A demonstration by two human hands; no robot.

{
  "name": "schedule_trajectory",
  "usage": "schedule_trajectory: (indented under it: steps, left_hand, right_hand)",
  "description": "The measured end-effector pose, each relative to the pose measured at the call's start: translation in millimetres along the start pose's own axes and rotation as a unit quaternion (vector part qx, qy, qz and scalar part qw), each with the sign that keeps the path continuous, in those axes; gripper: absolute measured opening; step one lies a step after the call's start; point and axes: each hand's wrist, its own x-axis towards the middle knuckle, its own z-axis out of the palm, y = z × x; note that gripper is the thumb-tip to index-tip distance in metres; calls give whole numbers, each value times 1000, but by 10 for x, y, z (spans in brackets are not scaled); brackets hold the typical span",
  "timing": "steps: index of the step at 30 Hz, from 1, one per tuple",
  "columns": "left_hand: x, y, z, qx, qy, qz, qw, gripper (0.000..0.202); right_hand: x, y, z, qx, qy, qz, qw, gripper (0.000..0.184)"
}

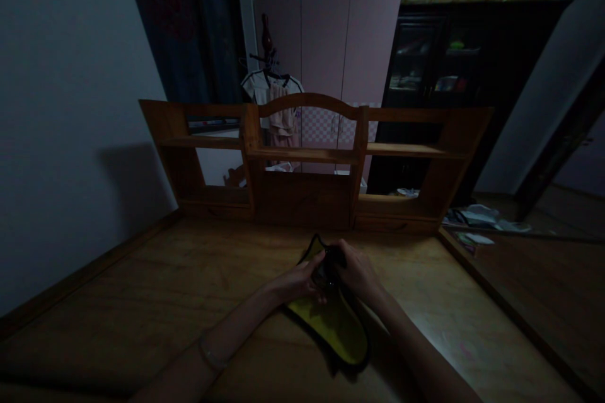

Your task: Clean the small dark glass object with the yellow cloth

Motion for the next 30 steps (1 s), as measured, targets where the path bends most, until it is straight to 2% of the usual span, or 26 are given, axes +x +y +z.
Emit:
schedule_trajectory:
  steps: [7, 17, 25, 30]
  left_hand:
    - [16, -3, -20, 2, -4, -17, 1000, 64]
    - [43, 16, -8, -19, 14, -39, 999, 67]
    - [20, 14, -35, -4, -8, -30, 1000, 68]
    - [18, 15, -32, -16, -6, -17, 1000, 66]
  right_hand:
    - [15, -37, -16, -20, -9, 46, 999, 30]
    - [-6, -37, -14, -44, -22, 57, 997, 35]
    - [-10, 15, 11, -20, -14, 0, 1000, 29]
    - [-4, 69, 18, -30, -5, 9, 1000, 17]
